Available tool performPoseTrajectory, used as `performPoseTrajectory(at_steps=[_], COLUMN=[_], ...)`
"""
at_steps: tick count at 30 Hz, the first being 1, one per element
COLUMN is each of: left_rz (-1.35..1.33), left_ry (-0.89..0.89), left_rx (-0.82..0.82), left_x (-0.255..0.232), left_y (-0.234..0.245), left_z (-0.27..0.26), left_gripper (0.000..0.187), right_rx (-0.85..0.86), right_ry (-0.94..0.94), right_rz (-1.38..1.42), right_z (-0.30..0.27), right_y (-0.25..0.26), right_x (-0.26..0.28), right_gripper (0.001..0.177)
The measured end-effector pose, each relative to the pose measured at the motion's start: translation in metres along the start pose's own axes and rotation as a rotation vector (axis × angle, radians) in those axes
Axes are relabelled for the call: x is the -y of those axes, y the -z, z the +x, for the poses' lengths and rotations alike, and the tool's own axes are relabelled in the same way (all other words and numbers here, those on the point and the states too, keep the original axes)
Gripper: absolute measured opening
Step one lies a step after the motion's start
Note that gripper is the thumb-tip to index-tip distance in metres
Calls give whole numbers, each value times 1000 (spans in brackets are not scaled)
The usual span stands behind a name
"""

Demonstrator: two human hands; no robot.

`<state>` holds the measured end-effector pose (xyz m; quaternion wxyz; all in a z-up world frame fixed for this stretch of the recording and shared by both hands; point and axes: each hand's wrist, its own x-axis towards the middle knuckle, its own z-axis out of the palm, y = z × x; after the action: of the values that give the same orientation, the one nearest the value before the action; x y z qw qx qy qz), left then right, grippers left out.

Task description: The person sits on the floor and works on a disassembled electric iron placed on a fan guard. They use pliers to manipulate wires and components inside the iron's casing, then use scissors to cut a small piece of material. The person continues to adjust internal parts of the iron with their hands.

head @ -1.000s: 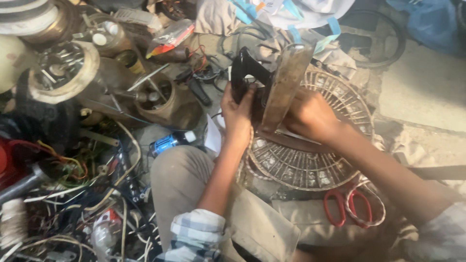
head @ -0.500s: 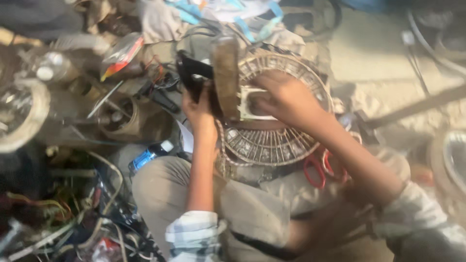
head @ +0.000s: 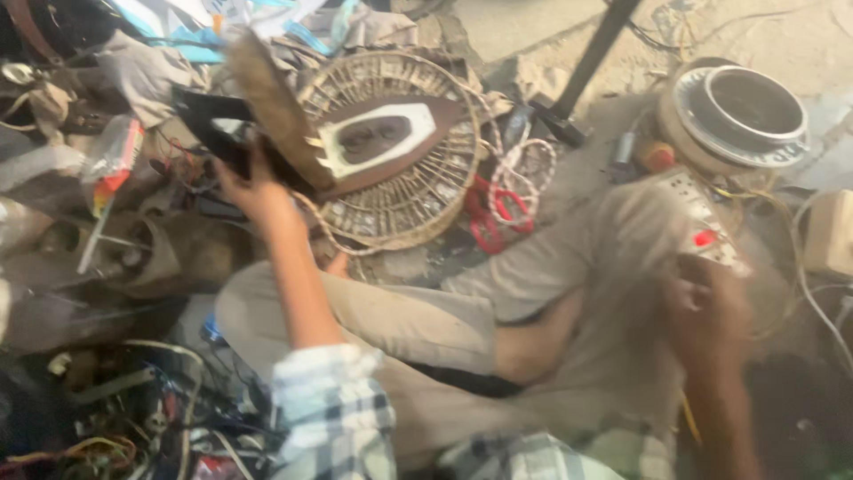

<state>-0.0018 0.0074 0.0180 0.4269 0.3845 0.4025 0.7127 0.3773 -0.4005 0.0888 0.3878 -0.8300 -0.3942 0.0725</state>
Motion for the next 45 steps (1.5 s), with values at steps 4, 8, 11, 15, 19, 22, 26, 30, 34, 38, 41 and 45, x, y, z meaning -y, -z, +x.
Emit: performPoseTrajectory(at_steps=[4,8,11,15,19,22,26,30,34,38,41,45], left_rz=[5,40,44,204,733,388,512,382,510,640,753,406], left_ry=[-20,41,63,-8,-277,-168,-248,-182,-340,-415,-383,-307], left_rx=[72,33,62,91,-91,56,19,123,98,136,138,275], left_x=[10,5,2,39,50,54,30,26,32,31,25,13], left_y=[27,28,27,54,42,26,5,-2,-6,-15,-15,-16], left_z=[12,18,27,49,64,59,50,47,54,55,48,52], left_gripper=[44,45,48,56,78,57,56,52,63,60,51,51], right_rx=[67,23,-7,22,-98,-307,-48,242,325,380,434,449], right_ry=[345,392,389,365,-118,-75,-105,13,90,143,182,214], right_rz=[-197,-131,-29,134,727,608,223,-108,-344,-507,-588,-612], right_z=[12,24,28,26,21,-12,-67,-101,-102,-110,-129,-134], right_y=[-26,-32,-36,-41,-33,-22,-55,-95,-103,-106,-104,-116], right_x=[-10,-20,-28,-40,-78,-127,-158,-159,-160,-165,-173,-162], right_gripper=[31,27,23,26,22,18,25,33,40,49,55,63])
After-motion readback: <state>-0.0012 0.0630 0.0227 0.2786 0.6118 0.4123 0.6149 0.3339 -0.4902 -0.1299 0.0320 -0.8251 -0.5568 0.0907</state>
